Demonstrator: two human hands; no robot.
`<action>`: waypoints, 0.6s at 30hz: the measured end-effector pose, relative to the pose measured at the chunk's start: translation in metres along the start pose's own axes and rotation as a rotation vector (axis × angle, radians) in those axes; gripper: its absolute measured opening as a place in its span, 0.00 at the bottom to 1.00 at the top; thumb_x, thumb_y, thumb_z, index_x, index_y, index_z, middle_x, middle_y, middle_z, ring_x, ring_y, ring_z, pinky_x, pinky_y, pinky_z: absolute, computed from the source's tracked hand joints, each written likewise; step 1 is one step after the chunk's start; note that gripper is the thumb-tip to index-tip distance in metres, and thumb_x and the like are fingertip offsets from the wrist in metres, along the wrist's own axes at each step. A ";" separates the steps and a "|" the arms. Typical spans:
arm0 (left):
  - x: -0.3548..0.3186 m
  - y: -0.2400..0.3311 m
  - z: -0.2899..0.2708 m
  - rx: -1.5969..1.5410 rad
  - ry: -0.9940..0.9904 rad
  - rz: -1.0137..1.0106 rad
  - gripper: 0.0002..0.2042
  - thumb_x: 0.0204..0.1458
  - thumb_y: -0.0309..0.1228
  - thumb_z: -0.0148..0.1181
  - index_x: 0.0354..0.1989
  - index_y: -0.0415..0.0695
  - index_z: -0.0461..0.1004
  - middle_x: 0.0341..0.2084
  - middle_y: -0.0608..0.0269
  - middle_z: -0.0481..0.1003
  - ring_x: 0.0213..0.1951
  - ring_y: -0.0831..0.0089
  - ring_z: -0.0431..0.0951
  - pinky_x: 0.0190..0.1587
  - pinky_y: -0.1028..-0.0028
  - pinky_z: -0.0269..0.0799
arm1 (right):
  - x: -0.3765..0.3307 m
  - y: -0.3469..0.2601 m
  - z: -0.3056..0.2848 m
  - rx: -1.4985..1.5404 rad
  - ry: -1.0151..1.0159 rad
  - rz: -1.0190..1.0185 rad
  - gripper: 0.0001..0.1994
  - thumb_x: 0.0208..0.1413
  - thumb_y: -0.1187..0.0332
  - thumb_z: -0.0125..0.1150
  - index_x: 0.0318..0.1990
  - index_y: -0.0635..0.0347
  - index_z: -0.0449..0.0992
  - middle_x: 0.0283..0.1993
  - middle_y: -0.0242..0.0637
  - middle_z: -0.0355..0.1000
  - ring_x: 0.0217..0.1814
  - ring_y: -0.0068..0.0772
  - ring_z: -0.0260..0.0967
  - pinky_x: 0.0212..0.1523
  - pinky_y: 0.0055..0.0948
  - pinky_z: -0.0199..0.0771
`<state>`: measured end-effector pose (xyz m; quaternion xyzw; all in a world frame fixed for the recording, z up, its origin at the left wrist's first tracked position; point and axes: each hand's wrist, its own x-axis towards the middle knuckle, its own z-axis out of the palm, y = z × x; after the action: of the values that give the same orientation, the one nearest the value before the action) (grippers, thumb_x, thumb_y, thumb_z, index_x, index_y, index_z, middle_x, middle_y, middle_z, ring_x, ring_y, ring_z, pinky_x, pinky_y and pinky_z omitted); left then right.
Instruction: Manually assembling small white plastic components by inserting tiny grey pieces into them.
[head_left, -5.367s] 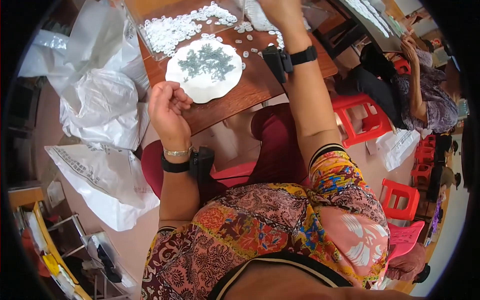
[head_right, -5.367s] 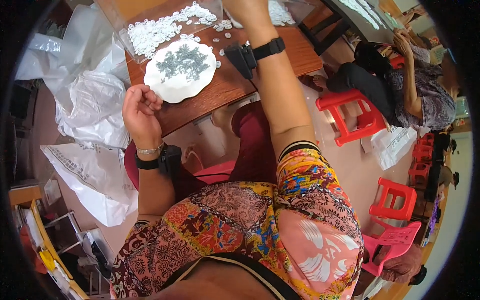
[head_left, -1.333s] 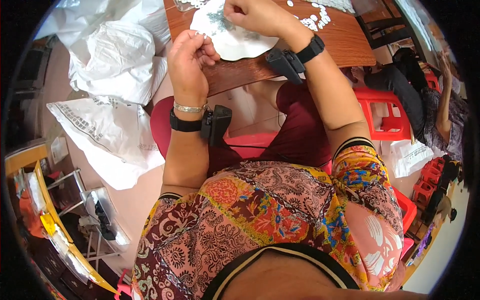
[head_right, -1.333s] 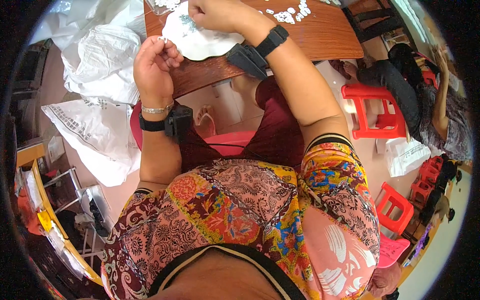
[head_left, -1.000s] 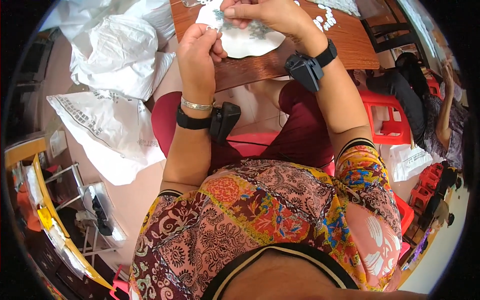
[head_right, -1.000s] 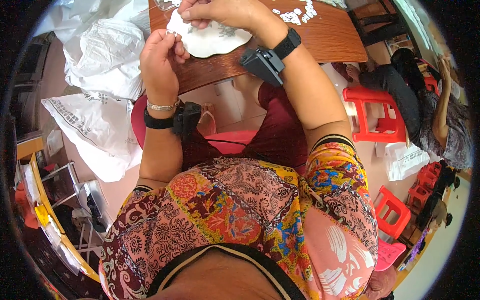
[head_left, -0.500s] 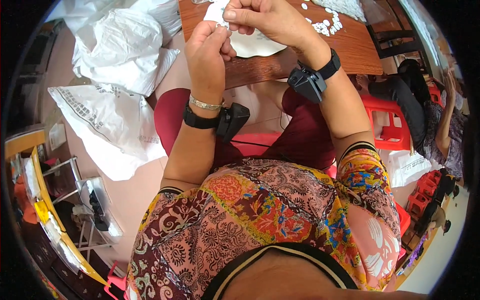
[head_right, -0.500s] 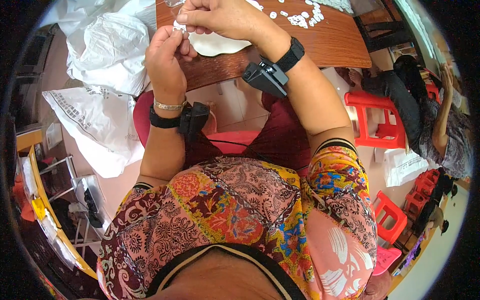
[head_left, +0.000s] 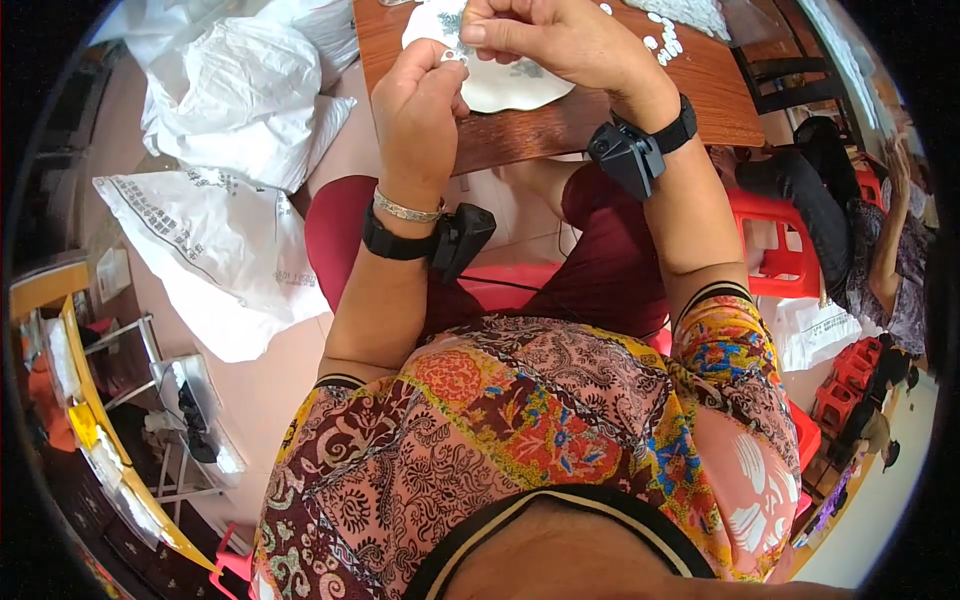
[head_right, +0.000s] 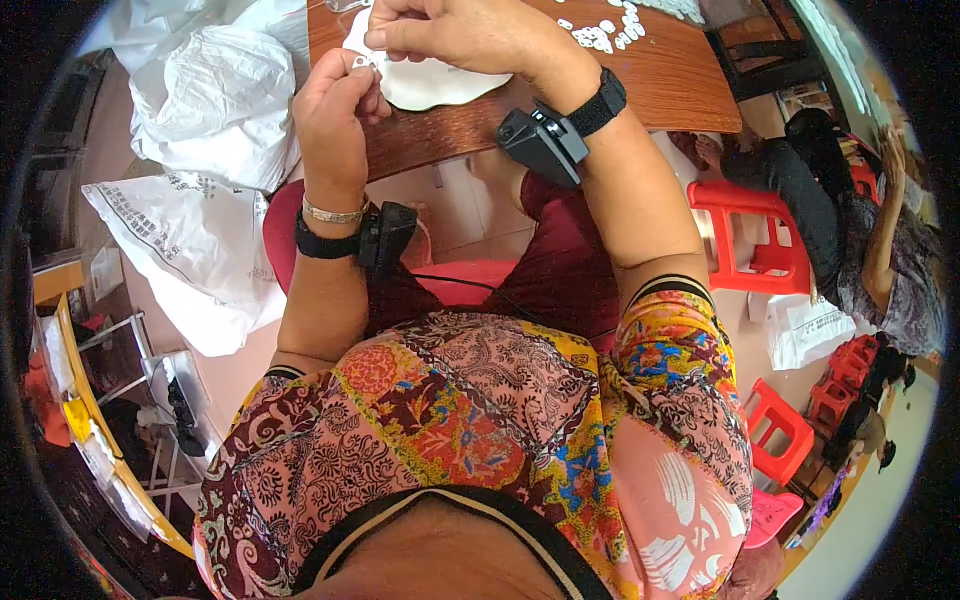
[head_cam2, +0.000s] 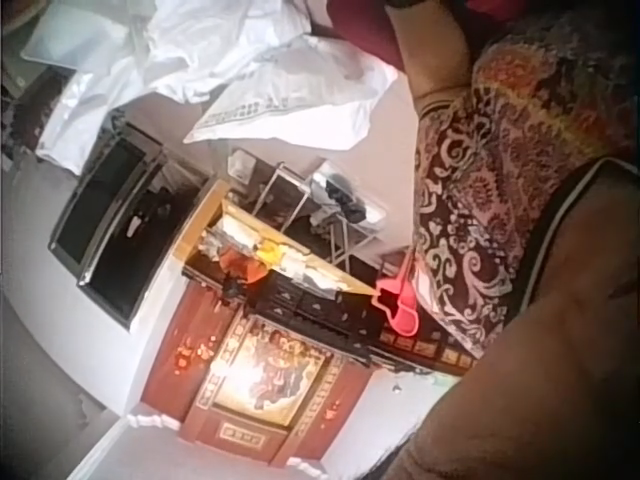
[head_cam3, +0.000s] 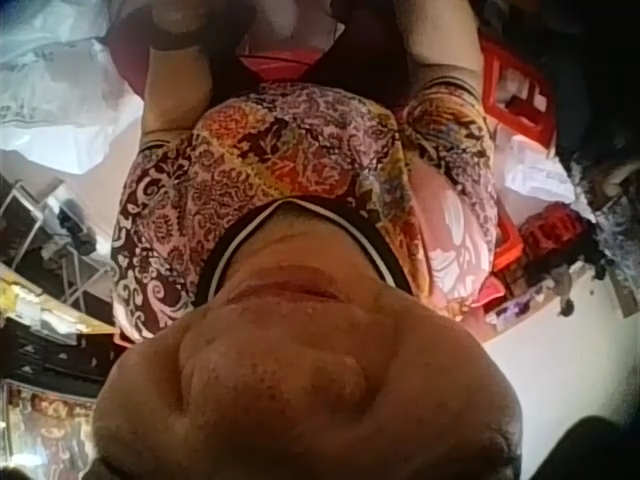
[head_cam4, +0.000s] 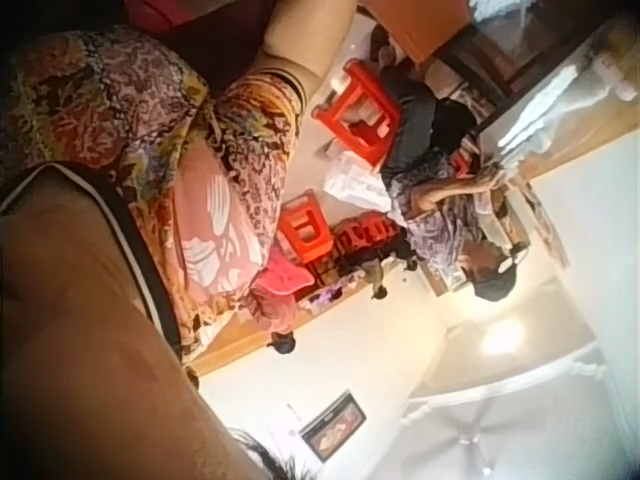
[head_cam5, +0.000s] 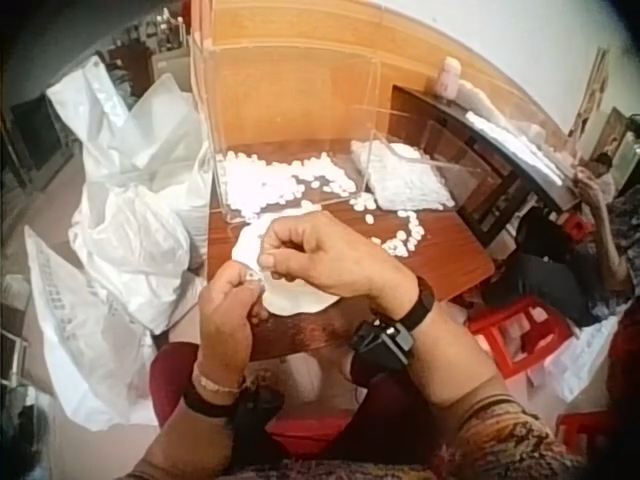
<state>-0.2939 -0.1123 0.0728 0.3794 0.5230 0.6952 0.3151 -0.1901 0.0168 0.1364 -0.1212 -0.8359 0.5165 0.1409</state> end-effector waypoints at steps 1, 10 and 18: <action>0.000 -0.001 0.000 0.000 -0.002 -0.002 0.07 0.53 0.28 0.47 0.25 0.41 0.67 0.17 0.71 0.64 0.21 0.82 0.62 0.25 0.82 0.58 | -0.001 -0.004 0.001 -0.006 -0.029 -0.001 0.07 0.58 0.69 0.56 0.31 0.64 0.72 0.25 0.26 0.68 0.28 0.16 0.62 0.30 0.19 0.64; 0.001 -0.003 -0.001 0.030 -0.029 0.008 0.06 0.52 0.27 0.48 0.25 0.40 0.67 0.17 0.72 0.63 0.20 0.84 0.61 0.25 0.82 0.57 | -0.004 -0.004 -0.007 -0.065 -0.037 -0.016 0.06 0.57 0.70 0.56 0.32 0.65 0.72 0.25 0.27 0.68 0.28 0.17 0.62 0.29 0.20 0.65; 0.003 -0.008 -0.001 0.089 0.002 0.067 0.09 0.50 0.30 0.51 0.25 0.36 0.70 0.11 0.68 0.65 0.16 0.82 0.63 0.20 0.78 0.58 | -0.002 -0.003 -0.001 -0.114 -0.046 0.002 0.07 0.57 0.69 0.56 0.32 0.65 0.72 0.25 0.28 0.68 0.28 0.18 0.61 0.30 0.21 0.64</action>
<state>-0.2960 -0.1086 0.0659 0.4098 0.5406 0.6817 0.2740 -0.1875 0.0157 0.1398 -0.1180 -0.8669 0.4708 0.1138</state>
